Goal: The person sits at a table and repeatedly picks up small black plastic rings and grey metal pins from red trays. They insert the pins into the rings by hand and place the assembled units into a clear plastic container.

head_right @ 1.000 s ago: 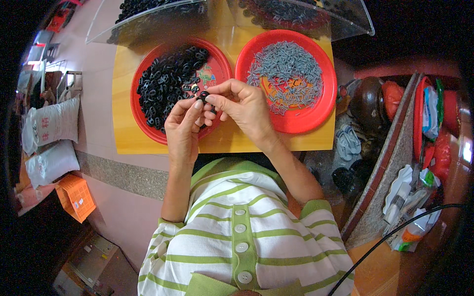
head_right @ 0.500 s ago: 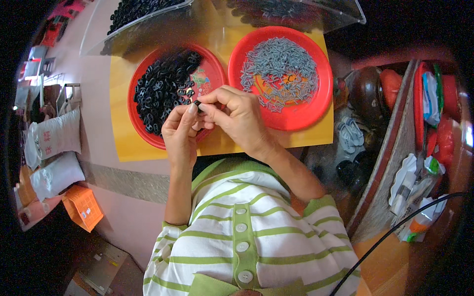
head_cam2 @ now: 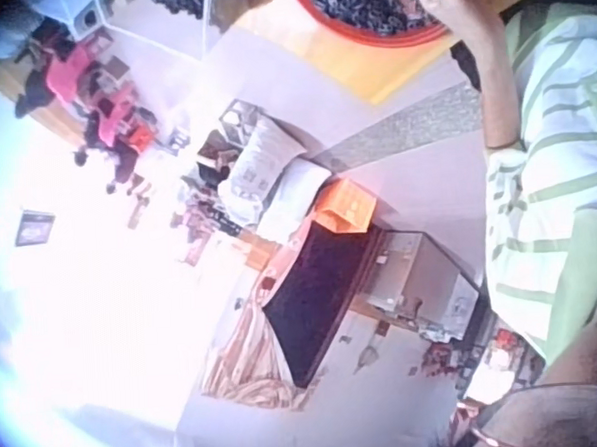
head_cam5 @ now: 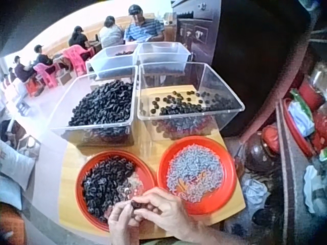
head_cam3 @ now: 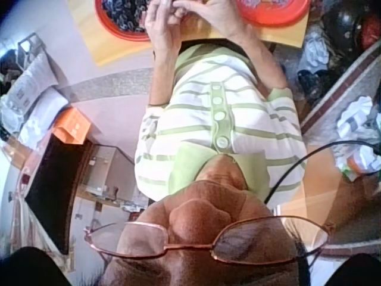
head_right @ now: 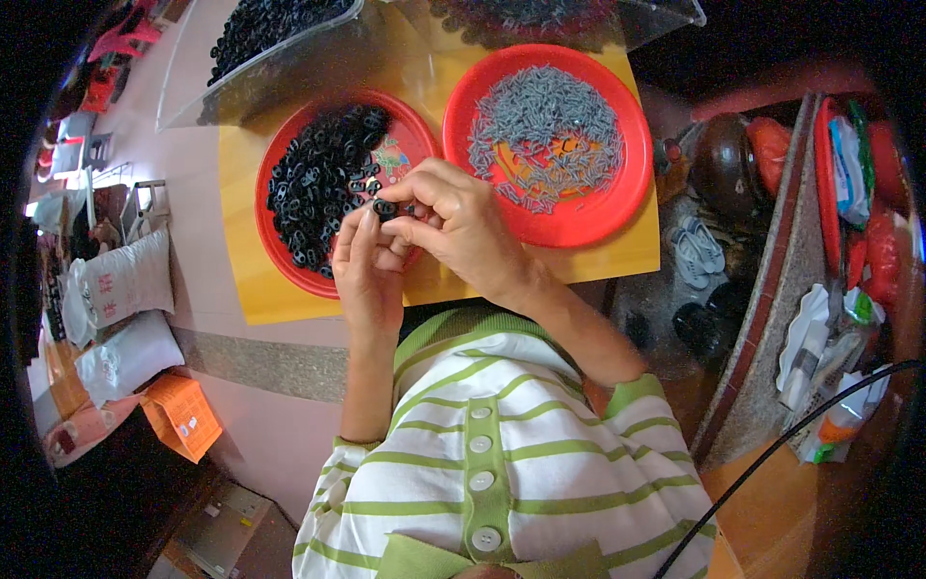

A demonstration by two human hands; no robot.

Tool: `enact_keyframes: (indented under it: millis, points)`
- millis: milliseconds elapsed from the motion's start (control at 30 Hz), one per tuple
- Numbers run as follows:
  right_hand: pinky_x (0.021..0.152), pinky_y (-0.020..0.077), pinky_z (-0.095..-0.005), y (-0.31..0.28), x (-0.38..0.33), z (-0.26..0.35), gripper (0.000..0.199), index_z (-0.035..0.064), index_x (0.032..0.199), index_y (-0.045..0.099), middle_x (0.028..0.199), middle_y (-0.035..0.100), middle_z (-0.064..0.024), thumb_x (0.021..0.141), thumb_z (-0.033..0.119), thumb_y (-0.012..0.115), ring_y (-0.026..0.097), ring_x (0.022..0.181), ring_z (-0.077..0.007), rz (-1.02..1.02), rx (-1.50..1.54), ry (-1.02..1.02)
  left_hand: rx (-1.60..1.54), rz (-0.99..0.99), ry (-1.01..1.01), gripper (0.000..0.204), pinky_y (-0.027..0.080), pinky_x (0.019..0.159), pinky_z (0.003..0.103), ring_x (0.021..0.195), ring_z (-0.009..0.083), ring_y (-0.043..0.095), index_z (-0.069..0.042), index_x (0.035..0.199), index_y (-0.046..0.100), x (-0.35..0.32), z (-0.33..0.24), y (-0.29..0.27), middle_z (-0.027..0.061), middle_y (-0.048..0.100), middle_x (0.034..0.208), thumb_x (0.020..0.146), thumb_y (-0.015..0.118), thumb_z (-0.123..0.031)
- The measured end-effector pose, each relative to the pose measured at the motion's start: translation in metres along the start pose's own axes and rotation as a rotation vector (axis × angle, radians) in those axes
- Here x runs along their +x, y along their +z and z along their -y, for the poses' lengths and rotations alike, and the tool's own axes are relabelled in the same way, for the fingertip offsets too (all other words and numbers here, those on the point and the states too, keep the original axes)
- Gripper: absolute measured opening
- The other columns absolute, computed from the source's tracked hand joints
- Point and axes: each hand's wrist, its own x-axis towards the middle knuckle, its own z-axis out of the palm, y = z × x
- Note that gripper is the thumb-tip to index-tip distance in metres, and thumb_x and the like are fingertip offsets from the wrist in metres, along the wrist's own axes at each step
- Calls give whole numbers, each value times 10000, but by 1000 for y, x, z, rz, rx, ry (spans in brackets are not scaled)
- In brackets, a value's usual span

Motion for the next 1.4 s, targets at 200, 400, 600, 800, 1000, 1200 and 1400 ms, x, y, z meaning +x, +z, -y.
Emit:
enact_keyframes:
  millis: [200,400,600,800,1000,1200,1400]
  points:
    - [591,445,-201,-12,-1,-3,215,-1,963,649,778,575,-3,777,73,726,539,704,-43,105,242,140,421,141,327,228,455,848,256,934,125,558,15,1129,603,0,3,-9,73,583,1037,909,562,-28]
    - [625,454,-208,-13,-13,-3,204,-18,957,625,795,577,-2,802,83,712,536,715,-44,173,354,201,527,226,483,151,432,804,234,884,127,541,31,1016,609,-10,4,-9,73,591,952,865,598,32]
    - [623,468,-229,-14,-14,-1,183,-7,952,621,797,592,-29,814,87,697,567,716,-72,184,235,134,474,172,443,153,436,722,221,833,115,539,25,998,613,-14,10,-13,61,590,908,849,607,57]
    - [662,479,-200,-36,22,-2,208,18,1011,658,890,653,-33,805,8,678,593,763,-61,157,14,73,463,135,256,294,493,734,235,796,108,588,19,1198,527,7,-10,-2,54,604,933,905,552,3]
    - [720,470,-191,-115,111,21,239,34,1079,662,900,658,9,843,68,672,582,809,-44,-501,-563,-209,1266,60,510,147,481,591,247,674,119,606,-3,999,640,55,-40,-6,76,608,848,853,624,-14]
    - [624,412,-186,-130,127,29,371,61,1161,619,812,578,-6,799,-13,649,472,674,-46,-577,-346,-251,1546,153,615,73,459,583,293,621,194,584,4,875,653,78,-51,3,103,587,773,811,658,-32]
    - [579,416,-215,-112,73,-5,129,42,948,680,778,630,-27,825,77,671,505,630,-69,-346,-449,-193,1646,158,476,86,484,635,371,724,293,606,-35,870,650,63,-42,-4,102,587,820,801,659,-86]
